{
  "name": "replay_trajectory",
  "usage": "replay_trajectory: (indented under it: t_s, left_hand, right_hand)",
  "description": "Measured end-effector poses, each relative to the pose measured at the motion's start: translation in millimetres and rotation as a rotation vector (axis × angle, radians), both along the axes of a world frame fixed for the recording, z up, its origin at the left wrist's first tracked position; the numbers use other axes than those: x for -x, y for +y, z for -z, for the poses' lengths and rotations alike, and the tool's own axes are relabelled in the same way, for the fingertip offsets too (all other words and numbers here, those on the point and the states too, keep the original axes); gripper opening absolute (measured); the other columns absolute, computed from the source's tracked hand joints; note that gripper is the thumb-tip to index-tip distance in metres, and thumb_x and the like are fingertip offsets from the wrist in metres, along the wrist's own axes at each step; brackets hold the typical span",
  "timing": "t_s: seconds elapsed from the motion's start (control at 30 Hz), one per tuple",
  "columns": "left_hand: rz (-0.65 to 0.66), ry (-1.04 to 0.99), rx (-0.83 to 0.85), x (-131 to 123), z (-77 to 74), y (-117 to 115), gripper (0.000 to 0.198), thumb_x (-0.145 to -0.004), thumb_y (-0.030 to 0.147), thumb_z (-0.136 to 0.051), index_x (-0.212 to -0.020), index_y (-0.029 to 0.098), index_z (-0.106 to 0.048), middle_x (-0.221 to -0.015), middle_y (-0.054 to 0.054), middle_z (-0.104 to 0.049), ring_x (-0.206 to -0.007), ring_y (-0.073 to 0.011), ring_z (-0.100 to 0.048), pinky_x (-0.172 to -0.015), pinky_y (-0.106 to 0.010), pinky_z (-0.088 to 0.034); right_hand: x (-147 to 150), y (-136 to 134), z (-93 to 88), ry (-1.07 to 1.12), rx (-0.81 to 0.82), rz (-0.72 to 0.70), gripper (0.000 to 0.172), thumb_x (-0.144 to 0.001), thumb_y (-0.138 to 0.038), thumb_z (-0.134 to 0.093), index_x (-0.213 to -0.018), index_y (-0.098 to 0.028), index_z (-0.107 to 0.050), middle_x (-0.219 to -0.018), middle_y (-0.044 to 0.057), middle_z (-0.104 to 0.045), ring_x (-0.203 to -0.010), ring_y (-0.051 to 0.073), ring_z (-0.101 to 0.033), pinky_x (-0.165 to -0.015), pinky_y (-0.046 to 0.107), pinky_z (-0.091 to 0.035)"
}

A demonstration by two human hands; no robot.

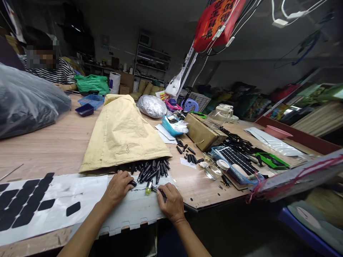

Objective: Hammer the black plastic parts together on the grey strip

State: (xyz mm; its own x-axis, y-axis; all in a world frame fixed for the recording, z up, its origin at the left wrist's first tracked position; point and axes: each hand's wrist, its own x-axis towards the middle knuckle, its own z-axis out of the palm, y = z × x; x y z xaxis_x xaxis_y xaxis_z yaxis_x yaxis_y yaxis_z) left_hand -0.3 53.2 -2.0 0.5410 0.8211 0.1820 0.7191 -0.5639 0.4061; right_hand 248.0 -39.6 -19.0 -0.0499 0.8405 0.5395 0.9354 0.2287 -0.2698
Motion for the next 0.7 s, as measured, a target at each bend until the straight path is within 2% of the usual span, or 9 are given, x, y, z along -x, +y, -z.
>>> replay_trajectory:
  t_s: [0.1,0.2,0.3,0.4,0.57,0.7]
  left_hand:
    - [-0.014,-0.058,-0.058,3.9,-0.1,-8.2,0.014,-0.088,0.017,-0.060,-0.096,0.022,-0.070,-0.095,-0.004,-0.066,-0.090,-0.0215,-0.054,-0.087,-0.038,-0.042]
    - [-0.020,-0.124,-0.108,4.6,-6.5,-23.4,0.014,-0.089,0.021,-0.061,-0.100,0.022,-0.070,-0.094,-0.005,-0.066,-0.091,-0.0224,-0.055,-0.086,-0.039,-0.043]
    - [0.010,-0.141,-0.056,3.5,-7.9,-41.8,0.013,-0.088,0.026,-0.064,-0.099,0.022,-0.070,-0.091,-0.004,-0.066,-0.090,-0.0236,-0.055,-0.080,-0.038,-0.044]
    - [-0.007,-0.148,0.024,2.9,-1.3,-54.1,0.013,-0.086,0.026,-0.065,-0.098,0.023,-0.071,-0.091,-0.005,-0.064,-0.089,-0.0237,-0.055,-0.078,-0.038,-0.044]
    - [-0.069,-0.297,0.091,5.8,6.0,-53.4,0.025,-0.073,0.015,-0.070,-0.098,0.018,-0.068,-0.090,-0.005,-0.061,-0.090,-0.0224,-0.055,-0.084,-0.038,-0.046]
    - [-0.075,-0.327,0.118,7.3,3.9,-48.4,0.018,-0.069,0.011,-0.069,-0.085,0.018,-0.066,-0.086,-0.004,-0.061,-0.088,-0.0214,-0.055,-0.081,-0.036,-0.047]
  right_hand:
    - [-0.8,0.3,2.8,0.005,0.000,0.004,0.010,-0.088,-0.022,-0.055,-0.087,-0.021,-0.065,-0.081,0.004,-0.060,-0.078,0.019,-0.053,-0.074,0.030,-0.039]
    - [-0.9,0.2,3.6,0.008,0.008,0.009,0.011,-0.089,-0.023,-0.054,-0.086,-0.021,-0.065,-0.081,0.004,-0.059,-0.079,0.019,-0.054,-0.075,0.030,-0.039]
    - [-0.7,-0.6,1.6,0.012,0.025,0.011,0.012,-0.090,-0.024,-0.054,-0.087,-0.021,-0.065,-0.081,0.004,-0.059,-0.080,0.019,-0.054,-0.076,0.030,-0.040]
    - [-0.9,-2.0,-1.1,0.010,0.038,-0.005,0.011,-0.087,-0.025,-0.056,-0.089,-0.021,-0.066,-0.083,0.005,-0.060,-0.080,0.020,-0.054,-0.076,0.030,-0.041]
    - [-1.5,-3.3,-2.9,-0.017,0.020,0.016,0.016,-0.081,-0.023,-0.057,-0.094,-0.019,-0.066,-0.085,0.006,-0.062,-0.082,0.022,-0.054,-0.078,0.032,-0.041]
    - [-0.2,-4.4,-5.6,-0.066,0.027,0.065,0.008,-0.082,-0.023,-0.059,-0.084,-0.020,-0.066,-0.082,0.006,-0.062,-0.081,0.022,-0.053,-0.078,0.033,-0.040]
